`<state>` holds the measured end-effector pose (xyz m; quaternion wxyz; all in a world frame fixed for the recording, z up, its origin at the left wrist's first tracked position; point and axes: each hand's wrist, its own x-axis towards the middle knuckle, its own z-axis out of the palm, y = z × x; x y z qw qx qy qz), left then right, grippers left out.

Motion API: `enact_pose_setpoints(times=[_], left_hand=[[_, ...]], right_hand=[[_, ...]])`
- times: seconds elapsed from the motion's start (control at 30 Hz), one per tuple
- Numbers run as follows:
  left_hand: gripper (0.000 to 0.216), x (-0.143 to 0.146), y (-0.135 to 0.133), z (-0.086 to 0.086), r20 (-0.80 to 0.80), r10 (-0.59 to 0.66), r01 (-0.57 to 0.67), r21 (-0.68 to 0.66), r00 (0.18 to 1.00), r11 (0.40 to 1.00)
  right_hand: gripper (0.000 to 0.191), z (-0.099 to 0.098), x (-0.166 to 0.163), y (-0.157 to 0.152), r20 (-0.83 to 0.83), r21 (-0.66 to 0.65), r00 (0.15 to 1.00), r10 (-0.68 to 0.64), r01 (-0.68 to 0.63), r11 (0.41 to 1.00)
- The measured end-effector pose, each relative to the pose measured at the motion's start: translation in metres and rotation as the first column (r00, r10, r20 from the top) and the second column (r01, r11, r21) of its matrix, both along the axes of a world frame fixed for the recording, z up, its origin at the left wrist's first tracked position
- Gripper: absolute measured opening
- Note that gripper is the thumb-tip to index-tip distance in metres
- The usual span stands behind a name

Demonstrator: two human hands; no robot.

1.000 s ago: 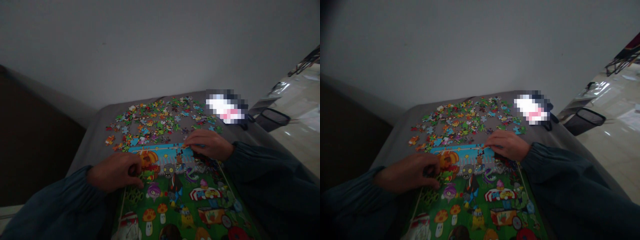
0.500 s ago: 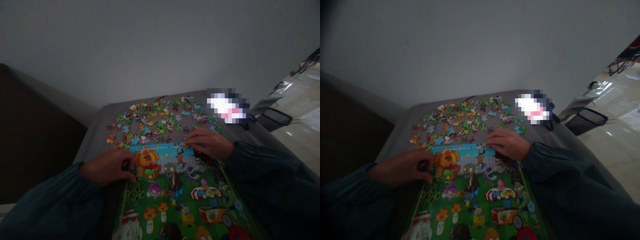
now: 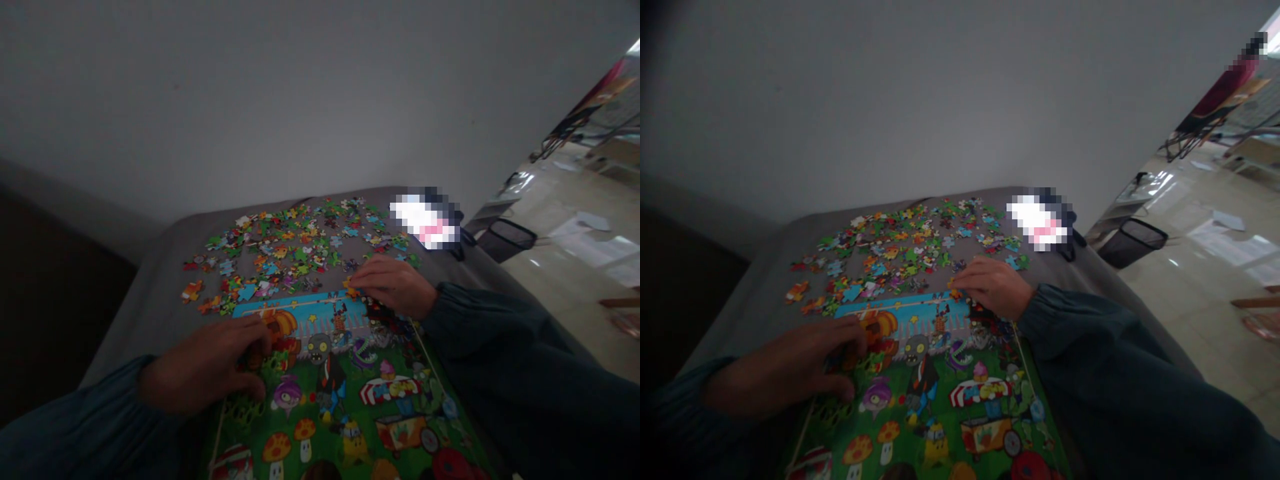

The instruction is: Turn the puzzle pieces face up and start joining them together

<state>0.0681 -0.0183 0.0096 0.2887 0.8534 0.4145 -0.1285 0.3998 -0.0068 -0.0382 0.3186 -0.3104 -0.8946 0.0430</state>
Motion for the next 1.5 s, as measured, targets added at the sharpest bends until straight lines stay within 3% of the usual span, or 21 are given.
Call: enact_pose_setpoints(times=[0.2,0.3,0.6,0.73,0.93,1.13,1.33,1.5], left_hand=[[0.027,0.004,0.001,0.0,0.028,-0.02,0.021,-0.04,0.999,0.999],[0.025,0.004,0.002,-0.005,0.067,0.009,-0.006,-0.034,0.998,0.999],[0.017,0.01,0.0,-0.011,0.185,-0.035,0.017,0.101,0.982,0.995],[0.04,0.012,-0.001,-0.015,0.194,-0.024,-0.005,0.149,0.981,0.989],[0.025,0.014,0.003,-0.026,0.299,-0.04,0.0,0.135,0.953,0.991],[0.025,0.015,0.002,-0.025,0.341,-0.026,-0.013,0.111,0.94,0.994],[0.014,0.018,0.002,-0.027,0.38,-0.027,-0.005,0.081,0.925,0.997],[0.027,0.02,0.001,-0.025,0.392,0.046,-0.062,0.028,0.919,0.998]], right_hand=[[0.032,0.003,-0.005,-0.005,-0.01,-0.075,1.0,-0.021,0.021,0.997],[0.027,0.002,-0.007,-0.006,-0.046,-0.115,0.999,-0.018,0.012,0.993],[0.023,0.001,-0.005,-0.003,-0.056,-0.17,0.998,0.02,-0.029,0.985],[0.024,-0.001,-0.005,-0.003,-0.013,-0.18,0.999,-0.032,0.029,0.983],[0.031,-0.004,-0.005,-0.001,0.083,-0.156,0.988,-0.13,0.142,0.977],[0.03,-0.002,-0.004,0.002,0.127,-0.14,0.977,-0.173,0.191,0.972],[0.03,0.018,-0.017,0.029,0.204,-0.143,0.96,-0.193,0.224,0.964],[0.039,0.021,-0.035,0.063,0.326,-0.123,0.902,-0.284,0.338,0.933]])
